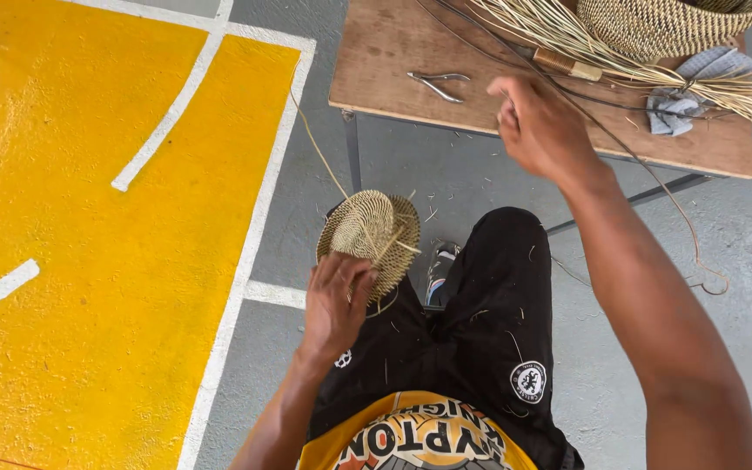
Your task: The recorder is weaving a small basket out of straw or similar natural fibers.
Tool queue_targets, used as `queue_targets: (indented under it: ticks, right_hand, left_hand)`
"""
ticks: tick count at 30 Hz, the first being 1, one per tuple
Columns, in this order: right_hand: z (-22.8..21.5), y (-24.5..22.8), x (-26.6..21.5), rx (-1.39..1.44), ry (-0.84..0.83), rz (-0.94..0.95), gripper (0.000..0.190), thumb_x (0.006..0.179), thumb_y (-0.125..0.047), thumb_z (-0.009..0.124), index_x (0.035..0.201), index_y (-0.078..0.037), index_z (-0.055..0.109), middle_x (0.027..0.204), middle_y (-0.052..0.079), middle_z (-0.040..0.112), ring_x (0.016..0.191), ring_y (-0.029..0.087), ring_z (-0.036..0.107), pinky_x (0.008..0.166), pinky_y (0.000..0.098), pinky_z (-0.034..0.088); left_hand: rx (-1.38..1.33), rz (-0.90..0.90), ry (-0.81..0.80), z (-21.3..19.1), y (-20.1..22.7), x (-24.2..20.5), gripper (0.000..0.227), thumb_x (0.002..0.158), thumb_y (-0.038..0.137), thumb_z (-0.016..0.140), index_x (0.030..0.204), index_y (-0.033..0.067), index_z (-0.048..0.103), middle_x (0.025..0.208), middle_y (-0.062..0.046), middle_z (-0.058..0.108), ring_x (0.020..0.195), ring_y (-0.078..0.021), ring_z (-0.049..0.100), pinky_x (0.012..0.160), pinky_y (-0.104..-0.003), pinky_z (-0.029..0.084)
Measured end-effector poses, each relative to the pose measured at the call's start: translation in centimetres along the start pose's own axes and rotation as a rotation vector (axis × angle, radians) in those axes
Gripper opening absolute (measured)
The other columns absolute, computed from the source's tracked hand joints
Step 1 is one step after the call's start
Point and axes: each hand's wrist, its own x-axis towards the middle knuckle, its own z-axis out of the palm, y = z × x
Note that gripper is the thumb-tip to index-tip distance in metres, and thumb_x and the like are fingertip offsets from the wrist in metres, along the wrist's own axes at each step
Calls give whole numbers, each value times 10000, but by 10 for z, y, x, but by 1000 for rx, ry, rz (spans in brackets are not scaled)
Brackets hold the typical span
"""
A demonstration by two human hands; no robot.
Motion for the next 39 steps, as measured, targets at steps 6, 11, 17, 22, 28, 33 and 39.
queue_targets:
  ticks: [6,11,17,22,28,33,39]
  right_hand:
    - [42,37,98,-209,24,-157,309,1029,-239,701,1301,-111,633,1126,117,671,1082,298,646,868,496,523]
    - [29,43,99,-213,89,-196,333,1001,-320,739,1246,-103,682,1074,100,686,1048,273,658,896,464,546]
    - [27,123,72,-147,198,-32,129,1170,-112,597,1195,-73,717,1095,98,716,960,204,686,846,406,604]
    - [22,130,58,-371,190,-69,147,1116,-70,641,1072,-87,781,1047,84,743,945,192,671,782,383,601]
    - [23,121,57,-461,186,-175,125,1025,-221,771,1105,-128,792,1091,32,716,1104,220,617,849,382,573]
    - [30,139,67,-653,187,-210,184,914,-215,794,995,-70,715,1023,60,705,1172,239,623,787,393,568]
    - [2,99,50,-571,312,-246,212,879,-62,746,1047,-6,629,953,83,677,1044,246,648,766,394,568]
  left_hand:
    - [-8,2,-1,13,2,-11,134,920,135,721,1016,57,670,974,-89,660,892,-301,616,821,-439,489]
    - [13,75,22,23,-4,-9,161,930,129,719,1062,50,670,977,-84,646,884,-280,608,806,-432,481]
    - [27,113,27,34,-7,-2,165,931,127,721,1077,66,673,984,-64,641,880,-256,602,796,-423,470]
    - [29,126,54,42,-6,-2,164,926,125,725,1070,73,669,991,-58,640,891,-255,602,812,-422,467]
    - [40,69,55,42,-5,-8,163,911,117,740,1057,82,675,987,-52,645,875,-255,595,799,-415,466]
    - [34,145,92,49,-10,-6,216,928,109,745,1116,81,643,1025,-53,640,903,-260,592,822,-420,461]
    - [53,199,101,57,-12,-11,240,922,112,756,1135,77,650,1013,-56,633,900,-262,579,824,-428,445]
